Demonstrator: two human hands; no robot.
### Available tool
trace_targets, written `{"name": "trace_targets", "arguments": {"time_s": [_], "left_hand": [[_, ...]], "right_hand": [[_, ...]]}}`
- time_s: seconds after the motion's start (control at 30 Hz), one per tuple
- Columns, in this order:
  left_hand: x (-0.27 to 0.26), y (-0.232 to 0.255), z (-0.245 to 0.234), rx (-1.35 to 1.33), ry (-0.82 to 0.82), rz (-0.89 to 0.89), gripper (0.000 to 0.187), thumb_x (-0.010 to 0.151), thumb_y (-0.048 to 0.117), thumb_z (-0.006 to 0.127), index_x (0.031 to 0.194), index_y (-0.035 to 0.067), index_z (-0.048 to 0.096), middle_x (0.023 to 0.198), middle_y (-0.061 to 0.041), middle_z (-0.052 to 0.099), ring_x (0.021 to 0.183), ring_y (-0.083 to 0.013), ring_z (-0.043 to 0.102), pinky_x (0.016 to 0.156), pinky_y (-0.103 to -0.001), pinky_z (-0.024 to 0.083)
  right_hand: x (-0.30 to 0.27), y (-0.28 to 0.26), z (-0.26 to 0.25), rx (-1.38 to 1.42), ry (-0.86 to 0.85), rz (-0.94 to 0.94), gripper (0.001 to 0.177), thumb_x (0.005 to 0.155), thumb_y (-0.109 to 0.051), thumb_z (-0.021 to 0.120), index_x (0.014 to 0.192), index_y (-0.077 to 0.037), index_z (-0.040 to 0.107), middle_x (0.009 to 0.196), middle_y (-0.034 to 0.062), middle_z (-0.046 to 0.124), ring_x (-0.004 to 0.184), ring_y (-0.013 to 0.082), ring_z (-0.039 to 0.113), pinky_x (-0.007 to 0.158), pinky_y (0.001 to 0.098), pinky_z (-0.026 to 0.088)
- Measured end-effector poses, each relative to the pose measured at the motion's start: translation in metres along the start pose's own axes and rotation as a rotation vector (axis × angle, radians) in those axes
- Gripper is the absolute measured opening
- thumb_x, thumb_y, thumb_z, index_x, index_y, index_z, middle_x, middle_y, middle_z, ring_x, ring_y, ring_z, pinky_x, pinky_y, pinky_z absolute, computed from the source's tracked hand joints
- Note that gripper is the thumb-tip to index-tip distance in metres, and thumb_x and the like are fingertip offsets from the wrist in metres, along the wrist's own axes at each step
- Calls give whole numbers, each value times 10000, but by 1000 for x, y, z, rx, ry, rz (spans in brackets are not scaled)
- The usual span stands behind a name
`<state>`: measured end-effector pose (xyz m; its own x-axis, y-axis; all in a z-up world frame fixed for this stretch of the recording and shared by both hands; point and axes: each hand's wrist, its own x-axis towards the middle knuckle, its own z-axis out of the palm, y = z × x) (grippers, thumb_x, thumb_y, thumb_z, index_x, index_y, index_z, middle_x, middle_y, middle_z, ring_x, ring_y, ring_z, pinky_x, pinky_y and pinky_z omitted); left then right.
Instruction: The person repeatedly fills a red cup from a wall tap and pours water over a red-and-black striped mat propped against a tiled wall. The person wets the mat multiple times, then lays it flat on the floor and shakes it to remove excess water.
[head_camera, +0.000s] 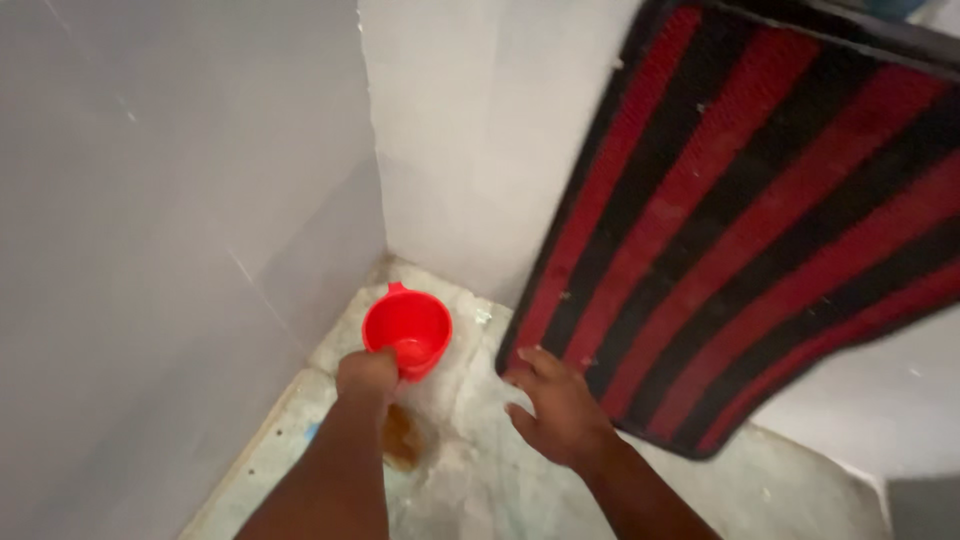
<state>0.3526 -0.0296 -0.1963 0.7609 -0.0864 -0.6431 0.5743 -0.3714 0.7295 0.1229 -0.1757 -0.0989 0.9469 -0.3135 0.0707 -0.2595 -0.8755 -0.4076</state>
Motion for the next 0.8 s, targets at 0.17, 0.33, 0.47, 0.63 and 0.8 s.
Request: {"name": "trace_targets", "arguments": {"time_s": [0.17,0.33,0.47,0.63,0.8], "left_hand": [[49,-8,3,-181,-41,-51,294,966,142,625,1151,-84,656,887,-173,708,630,-236,687,520,-326,543],[102,-48,23,-213,-128,-92,303,1015,181,633,1169,-79,622,940,-175,689,765,-247,705,594,-316,590],[120,-64,24,-356,-175,-66,336,955,174,659,1189,-66,641,1015,-221,702,898,-335,707,638,-398,598],[73,-21,-2,305,156,79,554,932,417,689,1239,-43,663,1198,-258,713,1057,-391,720,901,-454,574],[11,50,20,181,365,643,487,906,325,704,1271,6,663,1216,-261,689,1120,-408,659,963,-462,505]], "right_hand": [[18,25,21,-45,-109,76,408,838,-233,755,1230,-131,708,1446,149,578,1312,353,527,1054,543,350],[29,29,42,30,-113,44,363,849,-248,731,1182,-112,691,1388,158,602,1276,361,569,1045,456,464],[40,6,52,55,-110,3,384,830,-245,739,1185,-111,683,1380,162,602,1273,359,569,1066,458,453],[36,-11,32,61,-50,-143,406,827,-218,749,1199,-76,671,1355,196,597,1250,393,567,1018,502,445],[21,-6,-69,-74,232,-231,444,746,-170,792,1167,-73,692,1317,211,625,1203,409,605,972,488,499]]}}
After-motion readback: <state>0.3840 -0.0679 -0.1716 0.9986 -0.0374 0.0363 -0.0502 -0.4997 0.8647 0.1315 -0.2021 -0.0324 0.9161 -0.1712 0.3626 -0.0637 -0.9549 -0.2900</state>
